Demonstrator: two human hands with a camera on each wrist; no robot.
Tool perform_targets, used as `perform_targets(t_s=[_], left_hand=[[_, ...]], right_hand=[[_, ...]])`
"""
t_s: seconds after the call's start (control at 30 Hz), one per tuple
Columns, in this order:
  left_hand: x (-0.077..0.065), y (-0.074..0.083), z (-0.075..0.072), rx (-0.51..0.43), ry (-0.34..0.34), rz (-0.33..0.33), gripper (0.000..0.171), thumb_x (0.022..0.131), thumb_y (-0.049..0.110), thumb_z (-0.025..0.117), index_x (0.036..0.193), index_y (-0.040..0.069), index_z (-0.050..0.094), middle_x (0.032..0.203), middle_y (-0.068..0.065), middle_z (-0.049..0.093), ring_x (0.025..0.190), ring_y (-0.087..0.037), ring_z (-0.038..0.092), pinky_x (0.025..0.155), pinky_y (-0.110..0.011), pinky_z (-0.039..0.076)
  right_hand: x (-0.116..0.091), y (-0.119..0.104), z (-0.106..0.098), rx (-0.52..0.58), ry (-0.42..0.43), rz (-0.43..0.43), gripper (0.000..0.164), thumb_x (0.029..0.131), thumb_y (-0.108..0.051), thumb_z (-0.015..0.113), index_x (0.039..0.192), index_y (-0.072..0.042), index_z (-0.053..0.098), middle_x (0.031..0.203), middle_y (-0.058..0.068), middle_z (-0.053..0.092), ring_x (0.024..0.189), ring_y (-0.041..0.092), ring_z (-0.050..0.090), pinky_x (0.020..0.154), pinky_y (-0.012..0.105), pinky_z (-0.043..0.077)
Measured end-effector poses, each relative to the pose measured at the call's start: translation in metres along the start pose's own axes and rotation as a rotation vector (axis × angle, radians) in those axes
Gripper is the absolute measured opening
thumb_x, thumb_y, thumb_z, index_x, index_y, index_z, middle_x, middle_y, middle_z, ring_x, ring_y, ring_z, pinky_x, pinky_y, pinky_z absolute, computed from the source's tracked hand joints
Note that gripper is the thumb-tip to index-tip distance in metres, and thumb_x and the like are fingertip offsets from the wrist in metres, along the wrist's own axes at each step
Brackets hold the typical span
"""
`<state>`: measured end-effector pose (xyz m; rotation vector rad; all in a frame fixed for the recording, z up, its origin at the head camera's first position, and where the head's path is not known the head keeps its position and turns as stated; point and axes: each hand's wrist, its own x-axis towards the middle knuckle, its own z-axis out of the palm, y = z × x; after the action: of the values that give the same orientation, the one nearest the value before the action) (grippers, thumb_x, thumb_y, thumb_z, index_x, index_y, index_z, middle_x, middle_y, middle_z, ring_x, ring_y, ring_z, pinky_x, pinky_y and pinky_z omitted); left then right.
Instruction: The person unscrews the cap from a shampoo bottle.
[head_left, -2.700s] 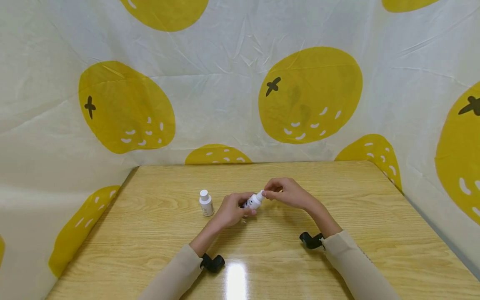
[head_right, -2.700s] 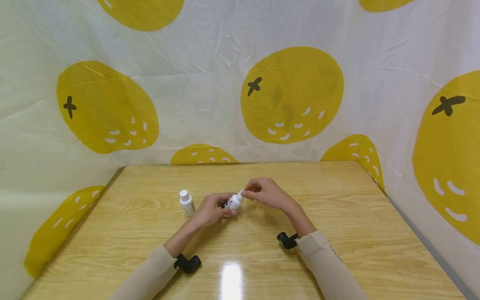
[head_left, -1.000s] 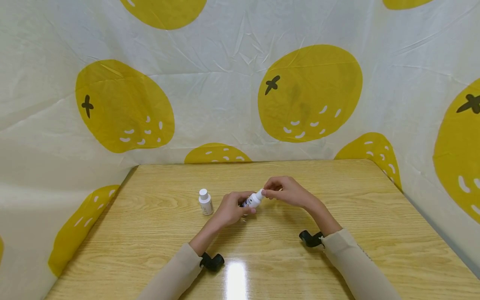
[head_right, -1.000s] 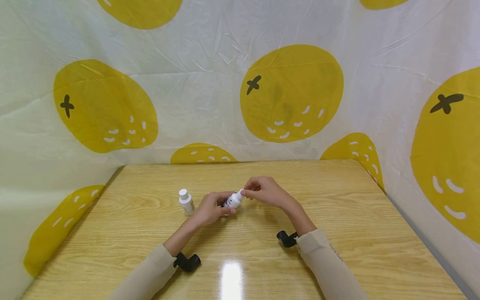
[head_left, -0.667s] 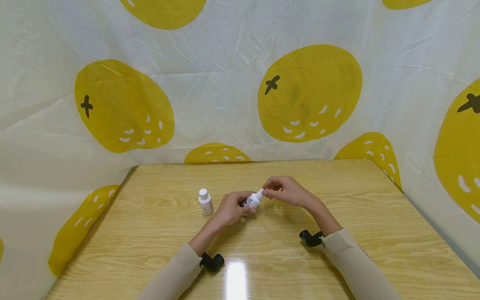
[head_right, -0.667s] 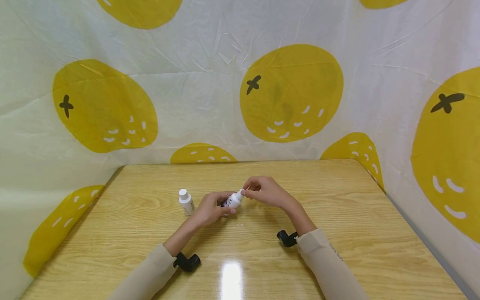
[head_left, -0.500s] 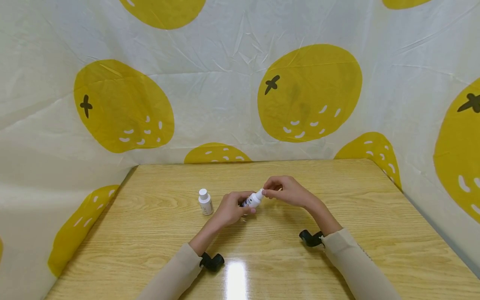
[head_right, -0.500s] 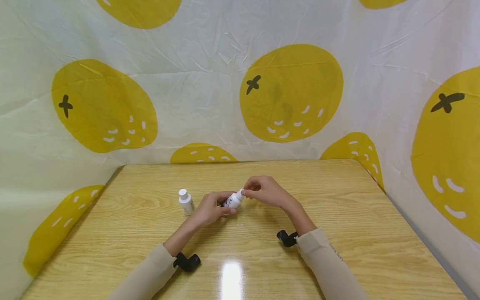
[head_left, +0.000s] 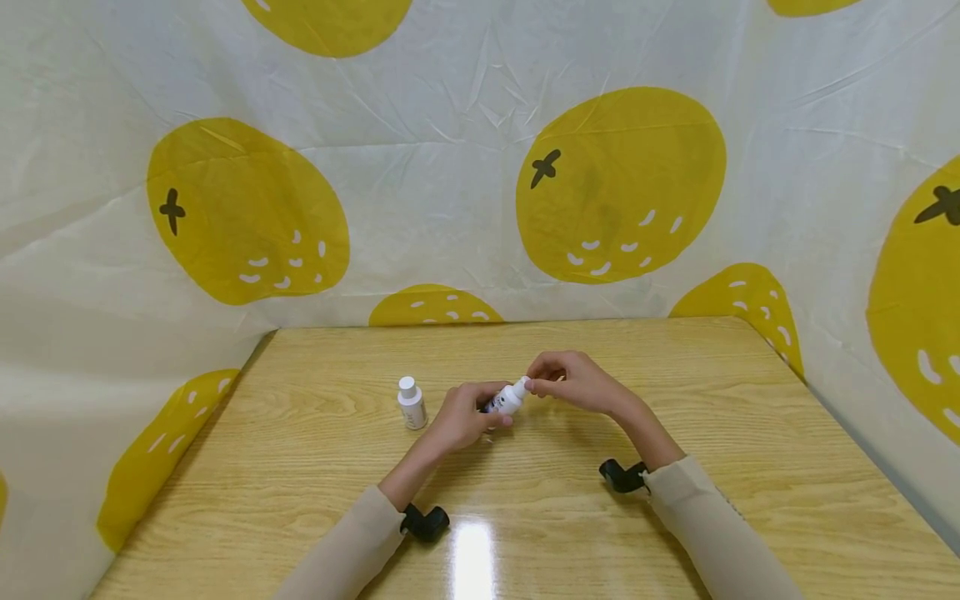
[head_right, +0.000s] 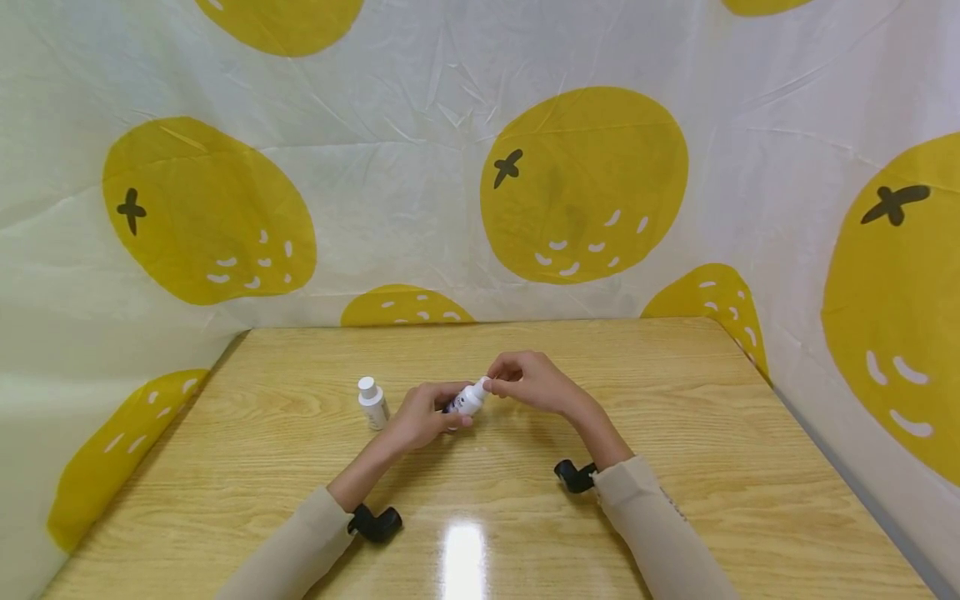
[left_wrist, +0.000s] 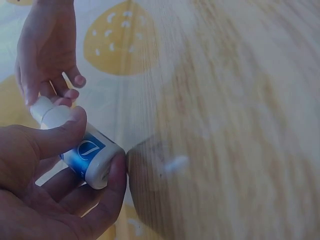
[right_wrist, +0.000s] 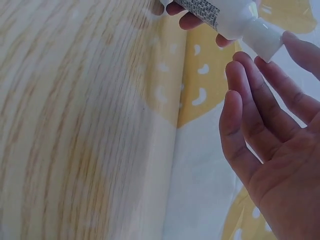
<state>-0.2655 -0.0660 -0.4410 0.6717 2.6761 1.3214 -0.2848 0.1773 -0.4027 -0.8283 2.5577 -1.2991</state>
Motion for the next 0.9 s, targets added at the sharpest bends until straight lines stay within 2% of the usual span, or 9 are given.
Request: perform_targets(t_s=[0.23,0.5,0.8,0.9], left_hand=[[0.0006,-0.0013,0.0001,0.008,0.004,-0.001,0.045,0.090,0.019,0.081,0.134,0.020,0.071,0.119,-0.007,0.076,0.096,-0.018,0.067,0.074,-0.029,0.053],[0.0010,-0.0013,0.0001,0.002,0.001,-0.008,0.045,0.090,0.019,0.081,0.134,0.021,0.071,0.118,-0.007,0.076,0.091,-0.016,0.066,0.070,-0.026,0.053],[0.0011,-0.0018,0.0000,0.004,0.000,0.003,0.047,0.090,0.019,0.081,0.135,0.021,0.070,0.118,-0.007,0.076,0.092,-0.016,0.066,0.071,-0.026,0.053],[0.0011,-0.0018,-0.0001,0.006,0.002,0.006,0.047,0.090,0.019,0.081,0.136,0.019,0.070,0.119,-0.007,0.076,0.093,-0.016,0.067,0.072,-0.026,0.054]], right_hand=[[0.0005,0.0012,-0.0003,0.000,0.002,-0.008,0.022,0.100,-0.025,0.069,0.114,-0.008,0.072,0.099,0.021,0.074,0.090,0.042,0.069,0.072,0.033,0.056],[0.0014,0.0017,-0.0017,-0.003,0.003,-0.018,0.020,0.100,-0.024,0.070,0.111,-0.008,0.072,0.102,0.019,0.074,0.091,0.041,0.068,0.075,0.030,0.056],[0.0030,0.0025,-0.0018,-0.004,0.039,-0.006,0.020,0.098,-0.025,0.072,0.111,-0.010,0.075,0.099,0.008,0.076,0.089,0.041,0.068,0.071,0.030,0.056],[0.0031,0.0033,-0.0013,-0.008,0.042,-0.016,0.020,0.098,-0.023,0.073,0.111,-0.008,0.075,0.100,0.008,0.076,0.088,0.035,0.068,0.072,0.029,0.056]])
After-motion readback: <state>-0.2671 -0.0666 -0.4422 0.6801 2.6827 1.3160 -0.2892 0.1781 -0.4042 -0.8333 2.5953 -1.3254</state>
